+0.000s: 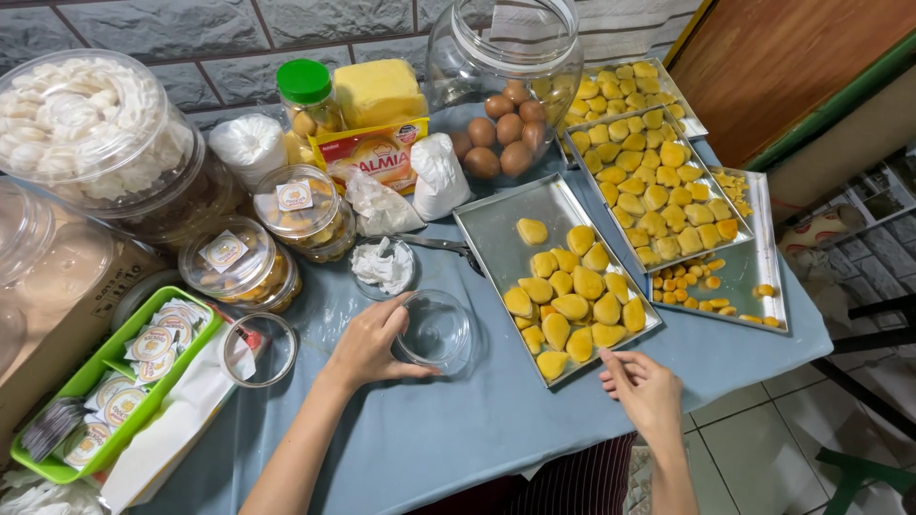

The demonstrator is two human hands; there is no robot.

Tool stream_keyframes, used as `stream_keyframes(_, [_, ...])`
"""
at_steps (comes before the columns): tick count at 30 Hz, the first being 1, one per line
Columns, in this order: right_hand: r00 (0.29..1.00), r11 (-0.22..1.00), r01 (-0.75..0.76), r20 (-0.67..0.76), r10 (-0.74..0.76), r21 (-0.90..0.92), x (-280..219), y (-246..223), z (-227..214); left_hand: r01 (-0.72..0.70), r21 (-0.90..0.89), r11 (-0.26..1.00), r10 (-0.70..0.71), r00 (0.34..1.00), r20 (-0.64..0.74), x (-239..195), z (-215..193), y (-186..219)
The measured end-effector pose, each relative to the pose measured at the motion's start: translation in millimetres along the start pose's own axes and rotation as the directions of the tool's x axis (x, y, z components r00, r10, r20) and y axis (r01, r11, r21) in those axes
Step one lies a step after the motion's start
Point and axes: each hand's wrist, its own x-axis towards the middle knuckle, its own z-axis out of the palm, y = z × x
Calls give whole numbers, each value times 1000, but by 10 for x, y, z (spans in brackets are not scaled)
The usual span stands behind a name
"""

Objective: Cleaning a plastic jar with a cloth and then filling it with yellow pastries from a tray.

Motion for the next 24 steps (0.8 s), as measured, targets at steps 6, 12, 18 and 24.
stream_keyframes(6, [846,920,364,-362,-392,-146,536,191,-227,126,49,991,-127,992,17,103,-67,110])
stream_keyframes(12, [910,968,172,-348,-227,-182,1182,-310,-477,137,40,990,-139,990,30,148,-118,166])
stream_keyframes(18, [943,997,75,-326,-67,12,1534,-259,-426,138,31,990,-139,990,27,92,-58,91])
stream_keyframes(24, [955,994,31,-298,2,105,1978,62,-544,130,33,991,-131,991,29,80,-55,80])
